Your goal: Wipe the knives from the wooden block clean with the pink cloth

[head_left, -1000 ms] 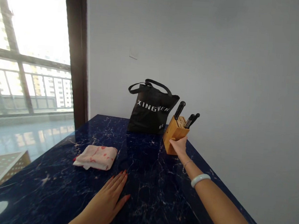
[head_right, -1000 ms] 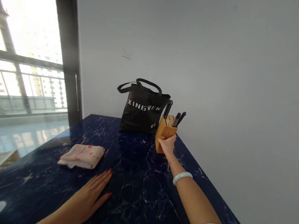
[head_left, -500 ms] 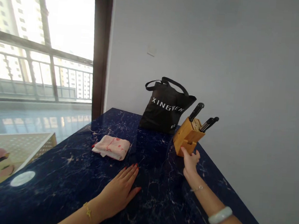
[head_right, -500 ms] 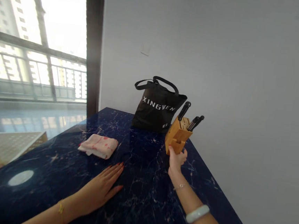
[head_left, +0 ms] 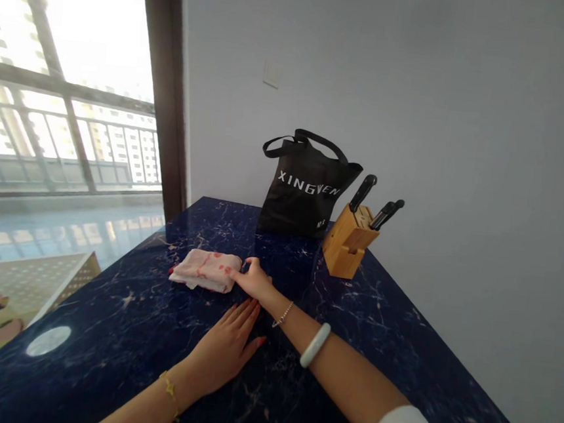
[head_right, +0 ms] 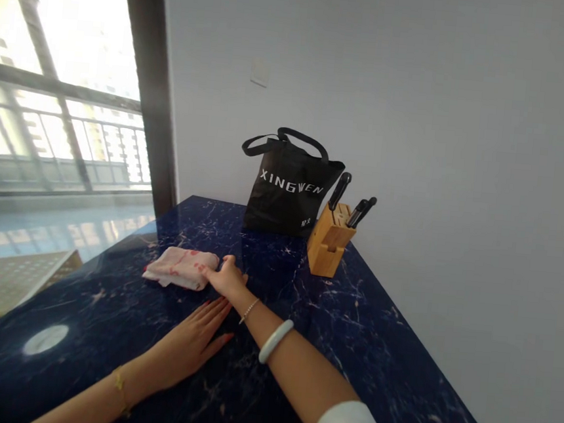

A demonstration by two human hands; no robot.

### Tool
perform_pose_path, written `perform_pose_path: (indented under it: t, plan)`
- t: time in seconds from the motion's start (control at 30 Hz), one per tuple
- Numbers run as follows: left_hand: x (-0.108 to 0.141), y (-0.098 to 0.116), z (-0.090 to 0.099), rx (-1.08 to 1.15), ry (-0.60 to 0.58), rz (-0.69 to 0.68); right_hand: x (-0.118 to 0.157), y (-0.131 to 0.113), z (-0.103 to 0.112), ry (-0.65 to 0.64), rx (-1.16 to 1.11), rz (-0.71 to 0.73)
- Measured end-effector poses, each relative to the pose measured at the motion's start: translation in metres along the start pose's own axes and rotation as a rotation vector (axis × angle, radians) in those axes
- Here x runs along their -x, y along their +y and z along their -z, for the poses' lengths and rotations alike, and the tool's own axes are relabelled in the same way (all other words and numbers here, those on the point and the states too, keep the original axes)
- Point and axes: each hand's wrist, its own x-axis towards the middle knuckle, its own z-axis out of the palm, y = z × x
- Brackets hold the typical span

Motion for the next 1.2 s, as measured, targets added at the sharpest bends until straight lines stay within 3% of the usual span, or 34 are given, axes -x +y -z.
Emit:
perform_pose_path:
  t: [0.1,0.27,0.4,0.53,0.57,0.6,0.7,0.73,0.8,0.9,1.03,1.2]
  plan:
    - [0.000,-0.001,-0.003,-0.004,-0.011,-0.005,-0.001,-0.010,-0.004,-0.074,0.037,0.000]
    - [0.000,-0.001,0.000,0.000,-0.019,-0.010,-0.001,-0.005,0.006,-0.049,0.078,-0.025]
    - [-0.007,0.009,0.020,0.049,0.036,-0.053,0.002,0.023,0.034,-0.036,0.089,-0.047]
    - [-0.013,0.013,0.039,0.040,0.111,-0.049,0.013,0.067,0.079,-0.075,-0.017,-0.010]
    - [-0.014,0.011,0.041,0.021,0.135,-0.028,0.017,0.079,0.093,-0.011,-0.032,-0.012]
    - [-0.015,0.008,0.041,-0.002,0.159,0.003,0.020,0.092,0.106,0.140,-0.030,-0.027]
    - [-0.015,-0.002,0.034,-0.068,0.203,0.100,0.024,0.126,0.143,0.759,0.091,-0.106]
    - [-0.016,-0.005,0.031,-0.084,0.204,0.121,0.022,0.136,0.153,0.893,0.133,-0.107]
    - [-0.015,-0.009,0.026,-0.104,0.189,0.151,0.014,0.150,0.166,1.003,0.171,-0.072]
    - [-0.014,-0.014,0.020,-0.108,0.160,0.187,-0.002,0.158,0.173,0.925,0.107,-0.039]
    - [-0.015,-0.018,0.015,-0.071,0.141,0.170,-0.016,0.151,0.167,0.792,0.028,-0.139]
    - [-0.016,-0.024,0.009,-0.047,0.159,0.124,-0.015,0.135,0.152,0.806,0.111,-0.231]
